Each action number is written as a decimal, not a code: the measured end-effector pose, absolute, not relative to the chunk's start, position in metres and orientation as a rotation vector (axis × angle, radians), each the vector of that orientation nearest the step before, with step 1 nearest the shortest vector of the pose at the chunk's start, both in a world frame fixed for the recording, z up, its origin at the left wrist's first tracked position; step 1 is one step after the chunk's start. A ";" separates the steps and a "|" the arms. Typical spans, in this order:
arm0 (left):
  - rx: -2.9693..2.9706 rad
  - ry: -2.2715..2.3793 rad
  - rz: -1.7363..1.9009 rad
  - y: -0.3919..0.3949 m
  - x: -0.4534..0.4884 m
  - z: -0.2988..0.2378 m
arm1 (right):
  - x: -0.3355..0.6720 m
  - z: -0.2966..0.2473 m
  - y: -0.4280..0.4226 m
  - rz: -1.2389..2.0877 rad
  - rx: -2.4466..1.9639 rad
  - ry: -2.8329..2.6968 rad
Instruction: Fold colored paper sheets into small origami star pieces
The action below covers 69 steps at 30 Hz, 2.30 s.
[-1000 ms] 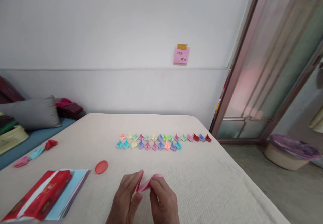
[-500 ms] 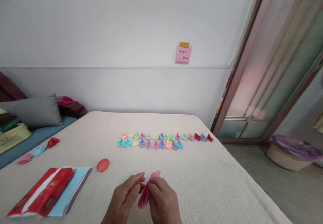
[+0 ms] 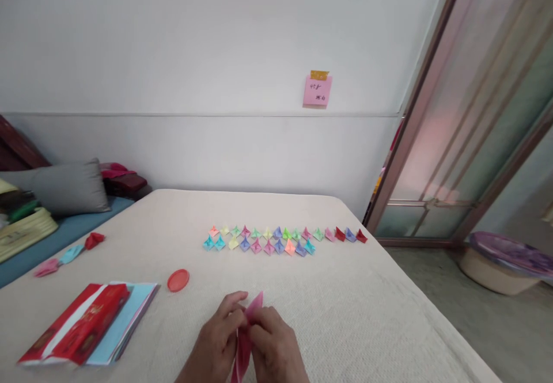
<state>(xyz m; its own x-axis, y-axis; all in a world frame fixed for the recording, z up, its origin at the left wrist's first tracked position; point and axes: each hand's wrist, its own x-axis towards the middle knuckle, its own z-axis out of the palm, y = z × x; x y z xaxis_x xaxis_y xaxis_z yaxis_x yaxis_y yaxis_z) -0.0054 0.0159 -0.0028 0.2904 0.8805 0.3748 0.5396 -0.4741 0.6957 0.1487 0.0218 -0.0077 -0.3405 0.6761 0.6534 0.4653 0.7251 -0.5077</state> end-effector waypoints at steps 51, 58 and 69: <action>1.208 1.002 1.164 0.026 -0.010 0.009 | 0.148 -0.018 0.031 1.109 -1.027 -1.153; 1.058 0.987 1.287 0.031 -0.008 -0.018 | 0.152 -0.022 0.034 1.538 -0.902 -1.007; 0.820 0.944 1.163 0.028 -0.005 -0.010 | 0.153 -0.019 0.034 1.477 -1.057 -1.102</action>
